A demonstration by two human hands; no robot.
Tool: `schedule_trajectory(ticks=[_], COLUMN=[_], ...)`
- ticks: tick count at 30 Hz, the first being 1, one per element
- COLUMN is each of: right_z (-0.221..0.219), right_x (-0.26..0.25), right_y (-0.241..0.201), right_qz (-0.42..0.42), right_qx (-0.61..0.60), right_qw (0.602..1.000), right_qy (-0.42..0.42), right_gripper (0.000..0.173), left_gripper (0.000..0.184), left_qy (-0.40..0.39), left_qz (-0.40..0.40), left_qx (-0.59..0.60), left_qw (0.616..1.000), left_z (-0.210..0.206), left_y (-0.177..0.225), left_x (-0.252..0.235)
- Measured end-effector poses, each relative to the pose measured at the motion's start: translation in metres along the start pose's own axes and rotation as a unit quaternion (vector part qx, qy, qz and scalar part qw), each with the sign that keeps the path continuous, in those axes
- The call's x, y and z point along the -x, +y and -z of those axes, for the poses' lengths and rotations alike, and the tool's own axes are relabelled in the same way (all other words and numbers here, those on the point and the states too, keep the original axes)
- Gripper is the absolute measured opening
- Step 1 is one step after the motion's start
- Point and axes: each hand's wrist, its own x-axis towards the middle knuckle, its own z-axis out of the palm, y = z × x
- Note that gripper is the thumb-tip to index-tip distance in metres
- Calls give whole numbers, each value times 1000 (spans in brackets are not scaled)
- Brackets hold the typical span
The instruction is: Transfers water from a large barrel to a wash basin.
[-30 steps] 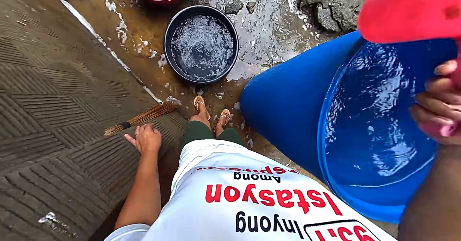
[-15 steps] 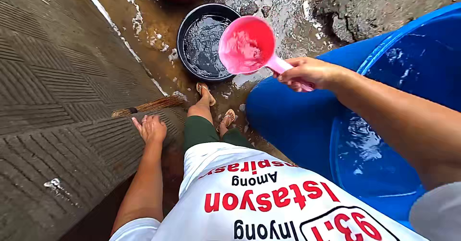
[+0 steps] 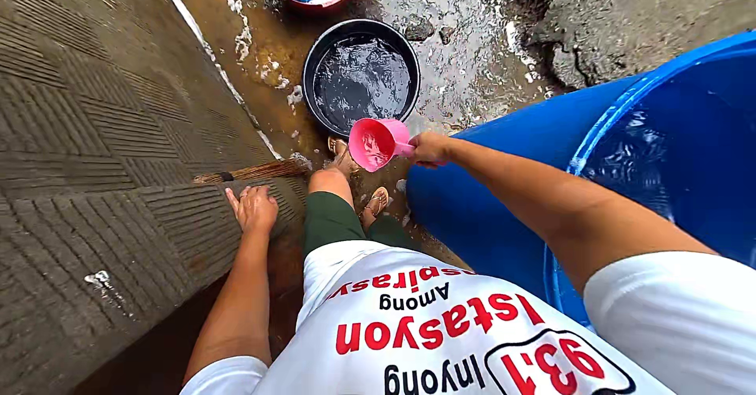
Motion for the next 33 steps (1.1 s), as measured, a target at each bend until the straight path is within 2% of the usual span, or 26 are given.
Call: schedule_trajectory(ticks=[9, 14, 18, 21, 26, 29, 33], right_z=[26, 43, 56, 74, 110, 125, 132], right_x=[2, 10, 3, -2, -5, 0, -13], right_y=[30, 30, 37, 42, 50, 49, 69], right_qz=[-15, -11, 6, -17, -57, -104, -153], right_qx=[-175, -258, -304, -308, -232, -112, 18], right_qw=[984, 966, 953, 951, 971, 988, 988], right_qy=[16, 18, 6, 0, 9, 13, -2], right_gripper=[20, 18, 13, 16, 20, 16, 17], left_gripper=[36, 35, 36, 36, 36, 36, 36], left_qy=[-9, -21, -33, -70, -144, -154, -150], left_qz=[18, 46, 46, 39, 64, 83, 106], left_qx=[7, 34, 75, 108, 167, 198, 220], left_qw=[1000, 998, 996, 991, 973, 964, 958], left_z=[5, 18, 26, 28, 39, 50, 74], left_y=[4, 17, 40, 53, 50, 35, 20], left_x=[-2, -7, -25, -56, -124, -157, -190])
